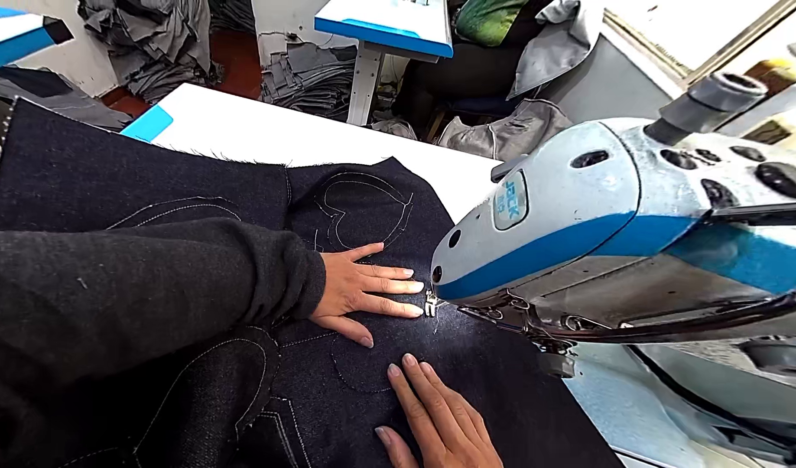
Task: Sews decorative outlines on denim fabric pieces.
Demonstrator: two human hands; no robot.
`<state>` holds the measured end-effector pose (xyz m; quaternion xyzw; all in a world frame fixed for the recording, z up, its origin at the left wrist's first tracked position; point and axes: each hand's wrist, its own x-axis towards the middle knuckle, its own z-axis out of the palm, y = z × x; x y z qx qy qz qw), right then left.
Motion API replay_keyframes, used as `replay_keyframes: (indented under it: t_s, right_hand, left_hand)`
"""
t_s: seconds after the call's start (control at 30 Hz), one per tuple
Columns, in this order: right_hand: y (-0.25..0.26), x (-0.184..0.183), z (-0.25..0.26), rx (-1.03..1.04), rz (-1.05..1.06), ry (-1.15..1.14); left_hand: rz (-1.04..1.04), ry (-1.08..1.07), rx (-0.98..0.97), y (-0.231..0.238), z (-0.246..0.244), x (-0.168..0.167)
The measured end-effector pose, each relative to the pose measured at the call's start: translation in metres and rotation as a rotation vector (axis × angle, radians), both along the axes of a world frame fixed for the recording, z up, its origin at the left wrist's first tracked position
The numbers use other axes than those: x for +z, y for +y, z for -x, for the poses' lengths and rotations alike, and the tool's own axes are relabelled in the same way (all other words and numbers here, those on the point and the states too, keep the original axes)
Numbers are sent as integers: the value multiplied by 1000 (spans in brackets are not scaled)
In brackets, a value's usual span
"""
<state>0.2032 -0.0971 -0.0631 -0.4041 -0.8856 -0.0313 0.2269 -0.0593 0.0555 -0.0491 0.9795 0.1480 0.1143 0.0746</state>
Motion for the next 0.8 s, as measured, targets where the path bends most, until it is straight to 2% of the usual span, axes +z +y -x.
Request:
replay_keyframes:
  t_s: [0.23,0.37,0.43,0.53,0.6,0.67,0.7,0.8]
  right_hand:
    - [59,-8,-33,190,-70,99]
    - [101,-9,-55,372,-109,89]
    - [109,-5,-58,400,-108,73]
    - [91,18,-48,315,-59,-14]
    - [57,37,-24,228,73,3]
    - [28,35,-3,161,207,71]
    - [20,24,2,148,202,88]
    - [22,-2,-5,164,-15,59]
  left_hand:
    - [34,87,272,-13,-7,15]
    - [66,97,430,-26,-15,16]
    - [84,118,466,-31,-17,19]
    - [19,76,392,-33,-15,15]
    - [-5,19,273,-31,-14,13]
    - [23,19,223,-30,-14,12]
    - [34,32,227,-31,-14,12]
    - [42,62,290,-35,-16,14]
